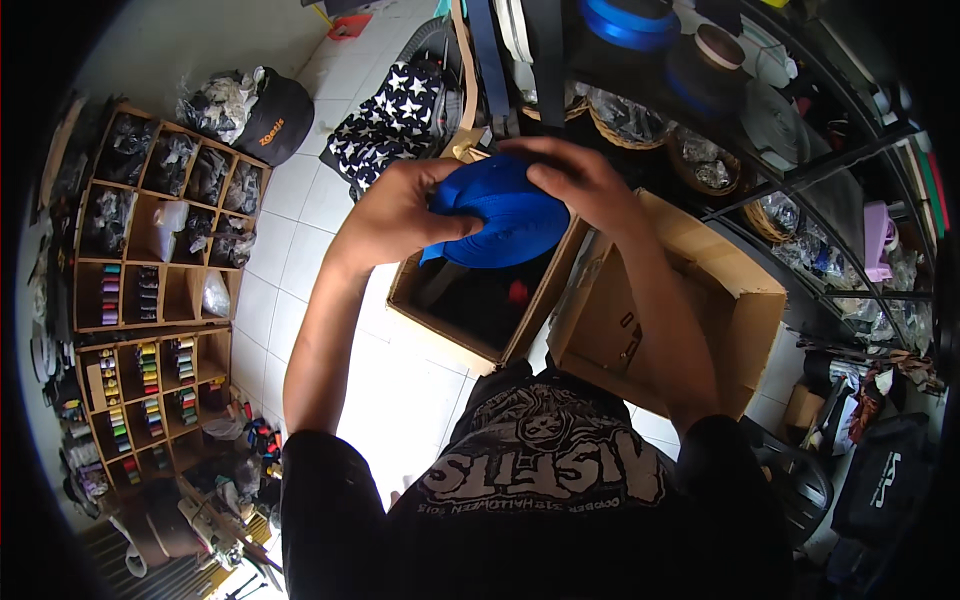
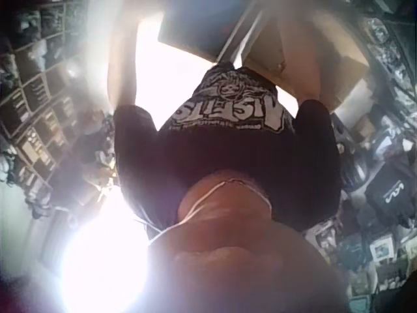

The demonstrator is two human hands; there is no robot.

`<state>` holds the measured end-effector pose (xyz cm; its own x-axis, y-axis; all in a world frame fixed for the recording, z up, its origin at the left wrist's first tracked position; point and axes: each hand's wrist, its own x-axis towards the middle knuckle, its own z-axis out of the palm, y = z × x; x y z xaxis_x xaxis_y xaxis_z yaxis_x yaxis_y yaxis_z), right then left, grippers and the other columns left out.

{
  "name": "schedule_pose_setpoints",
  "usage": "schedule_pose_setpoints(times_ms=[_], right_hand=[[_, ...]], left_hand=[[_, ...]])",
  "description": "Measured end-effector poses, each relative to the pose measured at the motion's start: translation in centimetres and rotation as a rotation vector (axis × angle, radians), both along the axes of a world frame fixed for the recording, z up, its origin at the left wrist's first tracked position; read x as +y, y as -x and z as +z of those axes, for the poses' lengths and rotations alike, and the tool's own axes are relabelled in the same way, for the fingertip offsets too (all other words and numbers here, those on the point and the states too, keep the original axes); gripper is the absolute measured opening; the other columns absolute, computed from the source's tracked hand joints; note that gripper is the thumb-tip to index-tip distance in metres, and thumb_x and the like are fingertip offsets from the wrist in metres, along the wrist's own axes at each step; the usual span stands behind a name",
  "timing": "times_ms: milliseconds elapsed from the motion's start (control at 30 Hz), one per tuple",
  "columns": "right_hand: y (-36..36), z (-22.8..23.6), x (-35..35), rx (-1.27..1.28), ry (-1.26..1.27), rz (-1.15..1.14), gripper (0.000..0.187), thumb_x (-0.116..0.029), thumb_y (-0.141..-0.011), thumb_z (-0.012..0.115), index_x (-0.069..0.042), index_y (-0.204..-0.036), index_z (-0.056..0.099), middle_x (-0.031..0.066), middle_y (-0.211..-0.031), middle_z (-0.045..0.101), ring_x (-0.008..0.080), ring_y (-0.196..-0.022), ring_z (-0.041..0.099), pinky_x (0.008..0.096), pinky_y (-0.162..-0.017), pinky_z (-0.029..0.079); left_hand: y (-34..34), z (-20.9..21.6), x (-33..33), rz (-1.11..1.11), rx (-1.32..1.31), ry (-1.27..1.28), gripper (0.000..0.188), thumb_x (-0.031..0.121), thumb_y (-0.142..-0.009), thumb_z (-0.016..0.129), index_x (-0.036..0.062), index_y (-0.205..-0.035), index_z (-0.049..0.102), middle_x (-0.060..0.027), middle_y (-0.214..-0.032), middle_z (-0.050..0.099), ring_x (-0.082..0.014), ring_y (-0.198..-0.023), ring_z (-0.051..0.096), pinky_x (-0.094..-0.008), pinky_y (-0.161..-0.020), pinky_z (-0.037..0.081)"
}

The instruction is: The person takes rolls of straps out of cardboard boxes by hand, places them onto a storage shelf above, and sorts through straps inside the boxes.

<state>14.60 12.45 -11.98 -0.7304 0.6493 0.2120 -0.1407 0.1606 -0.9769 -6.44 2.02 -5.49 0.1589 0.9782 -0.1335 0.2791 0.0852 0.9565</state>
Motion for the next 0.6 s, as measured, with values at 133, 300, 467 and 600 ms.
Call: schedule_pose_setpoints(times_ms=[133, 300, 467, 600], right_hand=[[-0.1, 2.5, -0.5, 0.075, -0.096, -0.049, 0.030, -0.018, -0.086, 0.069, -0.005, -0.113, 0.065, 0.0060, -0.103, 0.067, 0.0138, -0.095, 0.062, 0.0284, -0.085, 0.049], [-0.1, 4.3, -2.3, 0.018, -0.463, -0.172, 0.032, -0.011, -0.083, 0.071, -0.001, -0.112, 0.065, 0.0092, -0.105, 0.065, 0.0156, -0.097, 0.061, 0.0290, -0.088, 0.047], [0.5, 5.2, -3.1, 0.105, -0.542, -0.268, 0.033, -0.015, -0.078, 0.076, -0.005, -0.107, 0.067, 0.0106, -0.100, 0.068, 0.0190, -0.092, 0.065, 0.0302, -0.082, 0.050], [0.4, 6.1, -2.9, 0.060, -0.561, -0.204, 0.034, -0.016, -0.078, 0.076, -0.005, -0.108, 0.067, 0.0109, -0.102, 0.068, 0.0193, -0.093, 0.065, 0.0303, -0.083, 0.050]], left_hand=[[0.5, 2.6, -0.9, 0.005, 0.051, -0.058, 0.035, -0.002, -0.073, 0.072, -0.0066, -0.107, 0.064, -0.0075, -0.091, 0.068, -0.0109, -0.081, 0.062, -0.0247, -0.076, 0.051], [1.0, 3.4, -2.2, 0.016, 0.104, -0.140, 0.037, -0.002, -0.073, 0.071, -0.0078, -0.109, 0.062, -0.0094, -0.094, 0.068, -0.0129, -0.083, 0.063, -0.0263, -0.079, 0.051], [1.2, 3.8, -2.9, 0.018, 0.076, -0.176, 0.040, -0.001, -0.072, 0.072, -0.0063, -0.111, 0.062, -0.0085, -0.095, 0.067, -0.0127, -0.087, 0.062, -0.0263, -0.082, 0.050], [1.1, 4.2, -3.1, 0.021, 0.085, -0.175, 0.038, -0.001, -0.072, 0.072, -0.0069, -0.109, 0.062, -0.0094, -0.094, 0.067, -0.0128, -0.086, 0.062, -0.0263, -0.082, 0.050]])
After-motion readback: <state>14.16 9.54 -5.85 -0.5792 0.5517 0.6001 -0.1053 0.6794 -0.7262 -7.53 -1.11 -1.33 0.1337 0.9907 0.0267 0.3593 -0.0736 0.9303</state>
